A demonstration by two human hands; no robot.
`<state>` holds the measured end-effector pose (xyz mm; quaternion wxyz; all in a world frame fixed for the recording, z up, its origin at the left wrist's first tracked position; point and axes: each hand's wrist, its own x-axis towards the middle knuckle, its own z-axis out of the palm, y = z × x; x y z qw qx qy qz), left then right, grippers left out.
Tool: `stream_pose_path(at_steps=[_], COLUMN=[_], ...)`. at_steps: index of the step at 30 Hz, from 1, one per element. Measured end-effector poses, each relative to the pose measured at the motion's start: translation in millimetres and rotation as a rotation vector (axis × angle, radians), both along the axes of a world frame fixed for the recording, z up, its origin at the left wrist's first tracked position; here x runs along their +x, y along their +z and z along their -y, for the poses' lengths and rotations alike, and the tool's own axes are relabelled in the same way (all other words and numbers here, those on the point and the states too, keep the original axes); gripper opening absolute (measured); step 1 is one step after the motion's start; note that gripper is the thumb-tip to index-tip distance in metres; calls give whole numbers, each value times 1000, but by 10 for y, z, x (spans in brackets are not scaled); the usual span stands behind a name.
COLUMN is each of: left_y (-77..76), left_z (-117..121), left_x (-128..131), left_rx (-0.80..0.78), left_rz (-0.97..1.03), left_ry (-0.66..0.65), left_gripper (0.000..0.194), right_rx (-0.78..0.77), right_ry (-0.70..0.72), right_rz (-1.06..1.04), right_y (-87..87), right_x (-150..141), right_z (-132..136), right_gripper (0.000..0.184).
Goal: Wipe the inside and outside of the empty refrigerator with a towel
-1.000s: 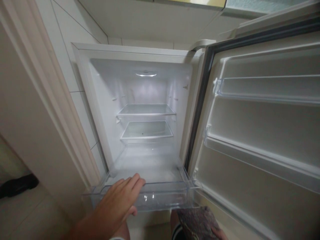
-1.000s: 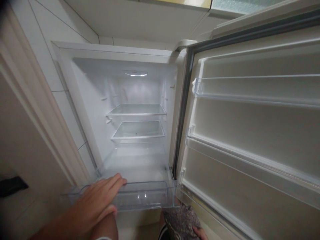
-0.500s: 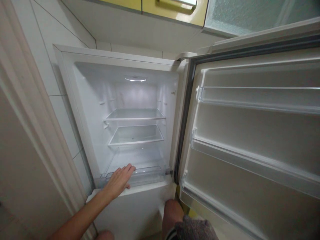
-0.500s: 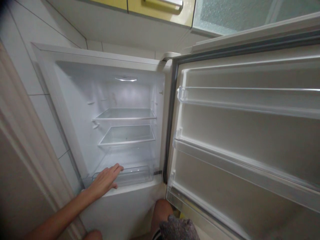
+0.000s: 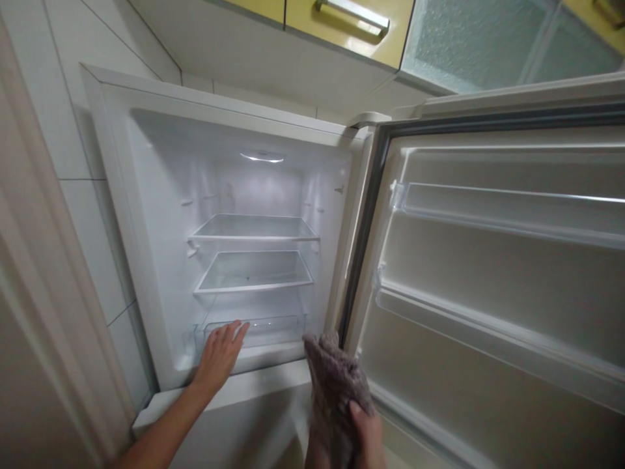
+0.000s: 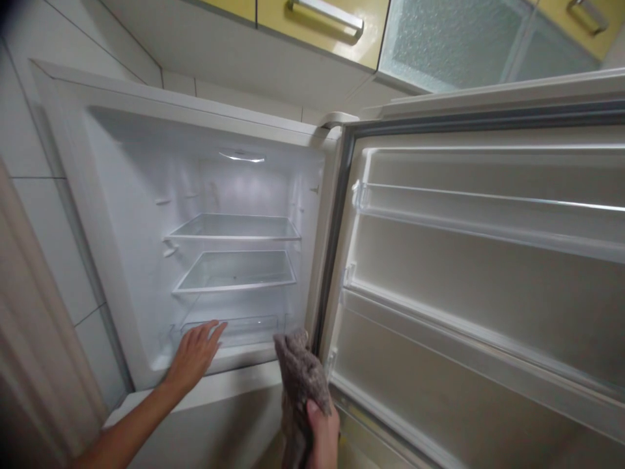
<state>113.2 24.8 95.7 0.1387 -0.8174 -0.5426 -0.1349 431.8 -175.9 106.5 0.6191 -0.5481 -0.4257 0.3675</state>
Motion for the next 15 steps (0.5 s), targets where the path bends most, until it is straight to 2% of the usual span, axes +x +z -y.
stream_pose_path(at_steps=[4,6,8,11,15], left_y=[-347,-514,-648,-764,-836], left_z=[21,42,60,71,57], left_x=[-267,-478,-689,-886,-905], left_rx=[-21,9,85,186,171], left_rz=[10,6,-4,-31,-15], left_ry=[-99,-187,-289,-371,-351], left_gripper=[49,52,61,77,87], right_rx=[427,428,277,71,75], right_ry=[104,202,295,398,337], right_rz=[530,809,1075,1323,1454], right_y=[690,1001,1220,1352,1314], right_x=[-640,-896,-1091,-1304,-1529], right_z=[-1145,-1802,-2404,-3086,-3666], right_gripper=[68,62,58,55,55])
